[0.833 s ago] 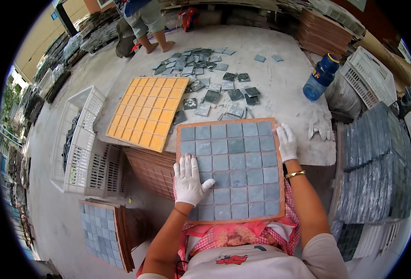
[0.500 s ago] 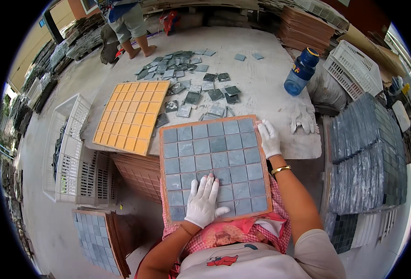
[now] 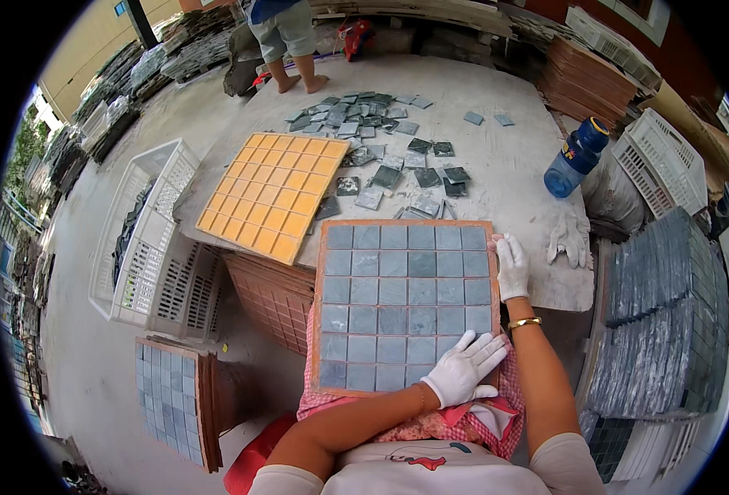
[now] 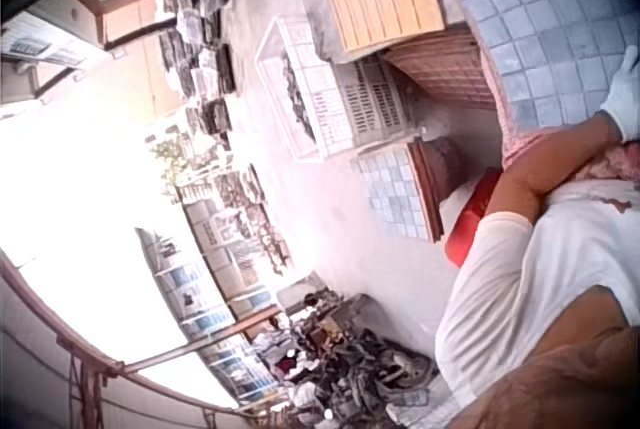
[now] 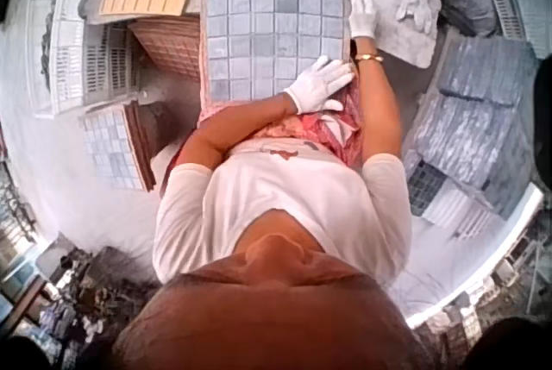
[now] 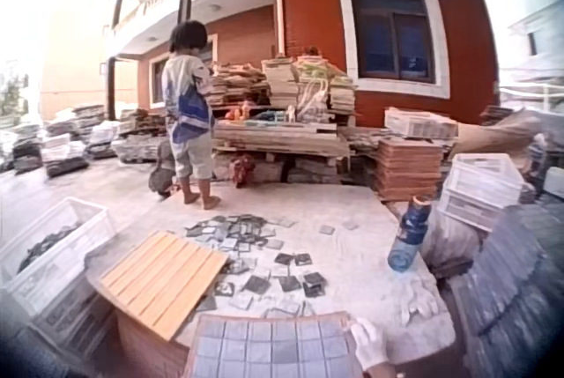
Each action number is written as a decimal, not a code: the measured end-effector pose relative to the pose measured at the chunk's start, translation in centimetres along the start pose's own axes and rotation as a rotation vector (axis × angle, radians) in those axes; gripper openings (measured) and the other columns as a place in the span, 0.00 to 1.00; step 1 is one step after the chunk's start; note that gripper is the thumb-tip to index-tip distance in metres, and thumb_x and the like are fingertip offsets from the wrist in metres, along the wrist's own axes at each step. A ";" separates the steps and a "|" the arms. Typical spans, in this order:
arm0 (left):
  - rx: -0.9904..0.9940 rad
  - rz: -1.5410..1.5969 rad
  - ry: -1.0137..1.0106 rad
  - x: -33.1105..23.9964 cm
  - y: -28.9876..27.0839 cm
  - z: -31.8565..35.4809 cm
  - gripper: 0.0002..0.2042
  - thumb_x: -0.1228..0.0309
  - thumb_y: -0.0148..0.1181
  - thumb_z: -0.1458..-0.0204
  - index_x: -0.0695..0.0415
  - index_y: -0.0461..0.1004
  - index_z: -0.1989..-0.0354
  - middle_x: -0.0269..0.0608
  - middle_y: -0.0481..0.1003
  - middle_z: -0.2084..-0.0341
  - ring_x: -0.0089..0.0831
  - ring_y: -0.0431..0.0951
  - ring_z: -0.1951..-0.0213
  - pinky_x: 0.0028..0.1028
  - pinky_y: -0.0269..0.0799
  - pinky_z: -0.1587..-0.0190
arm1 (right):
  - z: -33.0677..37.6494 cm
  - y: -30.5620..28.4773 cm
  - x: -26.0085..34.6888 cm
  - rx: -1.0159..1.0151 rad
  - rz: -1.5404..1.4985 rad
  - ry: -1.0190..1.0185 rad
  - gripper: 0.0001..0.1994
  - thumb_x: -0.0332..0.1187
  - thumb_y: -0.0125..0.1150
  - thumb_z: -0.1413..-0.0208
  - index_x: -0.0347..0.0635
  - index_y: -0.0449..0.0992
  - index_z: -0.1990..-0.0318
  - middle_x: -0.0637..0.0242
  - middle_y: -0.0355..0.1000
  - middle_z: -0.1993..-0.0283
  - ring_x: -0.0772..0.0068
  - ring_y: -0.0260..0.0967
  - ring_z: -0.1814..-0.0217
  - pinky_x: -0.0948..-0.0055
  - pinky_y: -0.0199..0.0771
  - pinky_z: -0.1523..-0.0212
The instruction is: The person places small square tiles into a grid on a wooden board. A child is present and also handles the tiles. The person flips the board to reveal the completed tile sheet.
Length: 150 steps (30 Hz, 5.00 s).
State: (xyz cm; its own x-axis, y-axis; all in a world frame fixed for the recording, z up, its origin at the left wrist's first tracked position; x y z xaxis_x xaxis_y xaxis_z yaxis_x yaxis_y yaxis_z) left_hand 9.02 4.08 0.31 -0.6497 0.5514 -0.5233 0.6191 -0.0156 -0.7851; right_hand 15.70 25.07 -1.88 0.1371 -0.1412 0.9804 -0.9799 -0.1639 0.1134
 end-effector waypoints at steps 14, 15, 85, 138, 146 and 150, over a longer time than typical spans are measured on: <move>0.064 -0.625 -0.634 5.1 -9.0 15.6 0.44 0.39 0.45 0.51 0.70 0.54 0.39 0.60 0.55 0.38 0.55 0.52 0.36 0.55 0.37 0.35 | 1.1 -0.2 2.2 0.123 0.425 -0.128 0.14 0.34 0.58 0.46 0.36 0.71 0.55 0.60 0.73 0.58 0.63 0.70 0.52 0.69 0.68 0.49; 0.070 -0.620 -0.649 4.8 -9.1 15.4 0.43 0.40 0.46 0.51 0.70 0.54 0.39 0.60 0.55 0.38 0.55 0.52 0.36 0.56 0.37 0.35 | 2.1 0.2 3.0 0.139 0.612 -0.309 0.16 0.35 0.60 0.48 0.38 0.70 0.54 0.59 0.71 0.56 0.60 0.68 0.49 0.67 0.66 0.47; -2.133 0.956 -0.520 -7.8 -10.9 49.3 0.20 0.74 0.50 0.46 0.60 0.61 0.43 0.46 0.70 0.49 0.42 0.73 0.49 0.44 0.69 0.46 | 8.6 13.8 -0.7 1.063 0.706 0.271 0.18 0.38 0.55 0.45 0.34 0.71 0.52 0.58 0.75 0.63 0.71 0.73 0.63 0.75 0.73 0.60; -1.190 1.028 -1.425 26.0 -20.8 14.9 0.16 0.63 0.60 0.47 0.60 0.70 0.54 0.43 0.73 0.63 0.35 0.74 0.65 0.33 0.73 0.74 | 13.3 5.8 -2.4 0.959 0.882 0.088 0.21 0.50 0.52 0.45 0.42 0.72 0.55 0.52 0.72 0.60 0.51 0.69 0.53 0.57 0.68 0.54; -1.461 1.433 -1.063 25.3 -25.7 12.5 0.08 0.63 0.56 0.43 0.52 0.70 0.62 0.30 0.71 0.71 0.20 0.61 0.80 0.18 0.50 0.85 | 12.5 7.4 -1.1 1.000 0.834 -0.020 0.21 0.49 0.50 0.43 0.41 0.70 0.54 0.51 0.71 0.57 0.48 0.67 0.51 0.54 0.68 0.52; -1.338 1.426 -0.731 25.9 -28.0 15.3 0.07 0.69 0.53 0.43 0.57 0.69 0.60 0.34 0.74 0.70 0.18 0.62 0.85 0.18 0.51 0.90 | 12.0 7.2 -1.5 0.995 0.757 0.001 0.21 0.49 0.49 0.43 0.40 0.70 0.54 0.51 0.71 0.56 0.48 0.69 0.53 0.55 0.69 0.54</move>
State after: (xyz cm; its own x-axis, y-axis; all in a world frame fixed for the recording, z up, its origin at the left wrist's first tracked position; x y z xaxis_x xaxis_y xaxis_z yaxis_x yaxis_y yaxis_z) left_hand -31.95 6.05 3.69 0.6519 0.3431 -0.6763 0.3786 0.6254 0.6823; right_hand 10.15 12.37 -4.51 -0.4132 -0.5218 0.7463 -0.2779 -0.7082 -0.6490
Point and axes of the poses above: each hand's wrist, its own z-axis away from the middle knuckle, its own y-axis out of the palm, x = y × z, the point moved 2 cm from there along -z, towards the middle knuckle
